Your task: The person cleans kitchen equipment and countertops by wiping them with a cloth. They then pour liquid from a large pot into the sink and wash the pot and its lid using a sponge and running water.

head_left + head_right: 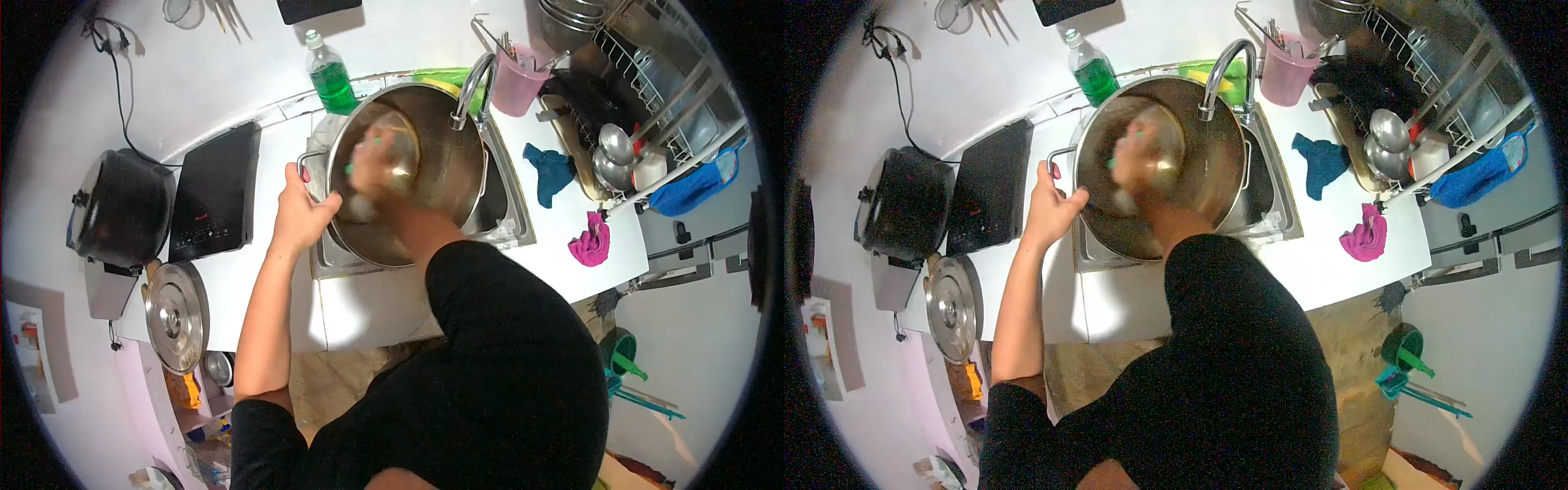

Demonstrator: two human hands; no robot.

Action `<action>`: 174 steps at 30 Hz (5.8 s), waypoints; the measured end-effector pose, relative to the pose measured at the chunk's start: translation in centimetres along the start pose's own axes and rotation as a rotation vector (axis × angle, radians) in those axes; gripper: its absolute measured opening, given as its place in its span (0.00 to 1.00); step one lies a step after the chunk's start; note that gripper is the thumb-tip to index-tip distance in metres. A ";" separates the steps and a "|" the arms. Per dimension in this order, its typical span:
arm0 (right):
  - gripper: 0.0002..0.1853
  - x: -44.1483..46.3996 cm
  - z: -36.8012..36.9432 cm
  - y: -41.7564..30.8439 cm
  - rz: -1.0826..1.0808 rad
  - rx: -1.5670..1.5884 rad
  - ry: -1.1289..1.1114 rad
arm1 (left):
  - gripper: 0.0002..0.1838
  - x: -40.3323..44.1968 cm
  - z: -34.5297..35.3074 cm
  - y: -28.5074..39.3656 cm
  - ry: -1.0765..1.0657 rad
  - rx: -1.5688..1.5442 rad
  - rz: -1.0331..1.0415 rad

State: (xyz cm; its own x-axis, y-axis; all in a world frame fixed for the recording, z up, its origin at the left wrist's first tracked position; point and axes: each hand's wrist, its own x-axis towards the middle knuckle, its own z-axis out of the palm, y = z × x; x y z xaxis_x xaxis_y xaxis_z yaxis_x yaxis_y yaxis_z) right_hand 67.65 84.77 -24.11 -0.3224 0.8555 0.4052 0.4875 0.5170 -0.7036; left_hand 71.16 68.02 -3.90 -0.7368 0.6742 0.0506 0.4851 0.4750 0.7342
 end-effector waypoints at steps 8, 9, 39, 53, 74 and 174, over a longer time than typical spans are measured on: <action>0.27 -5.6 -1.8 5.8 -0.322 -0.276 -0.052 | 0.23 -1.0 1.7 -1.4 0.109 -0.084 -0.068; 0.26 -5.6 0.1 6.0 -0.454 -0.323 0.033 | 0.23 -1.1 1.6 -0.8 0.089 -0.056 -0.107; 0.15 -5.8 -5.2 7.0 -0.620 -0.255 -0.332 | 0.27 -1.4 0.6 0.3 0.042 0.008 -0.050; 0.07 -2.4 2.1 8.4 0.064 0.193 -0.259 | 0.27 -2.1 0.2 1.4 0.009 0.036 -0.064; 0.18 -5.7 -7.4 2.8 -0.838 -0.567 -1.321 | 0.28 -3.1 0.5 0.9 0.052 0.004 -0.013; 0.17 1.5 -16.0 -12.1 -0.379 0.621 0.026 | 0.13 1.6 3.4 -0.8 -0.025 -0.821 0.177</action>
State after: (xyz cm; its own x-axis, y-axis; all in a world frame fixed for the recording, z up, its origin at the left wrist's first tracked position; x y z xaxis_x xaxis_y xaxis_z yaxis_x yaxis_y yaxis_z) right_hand 74.30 80.29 -5.65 -0.3546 0.6254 0.6951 -0.2071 0.6724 -0.7106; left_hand 71.15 70.61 -6.71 -0.6665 0.7171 0.2038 0.0889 -0.1950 0.9768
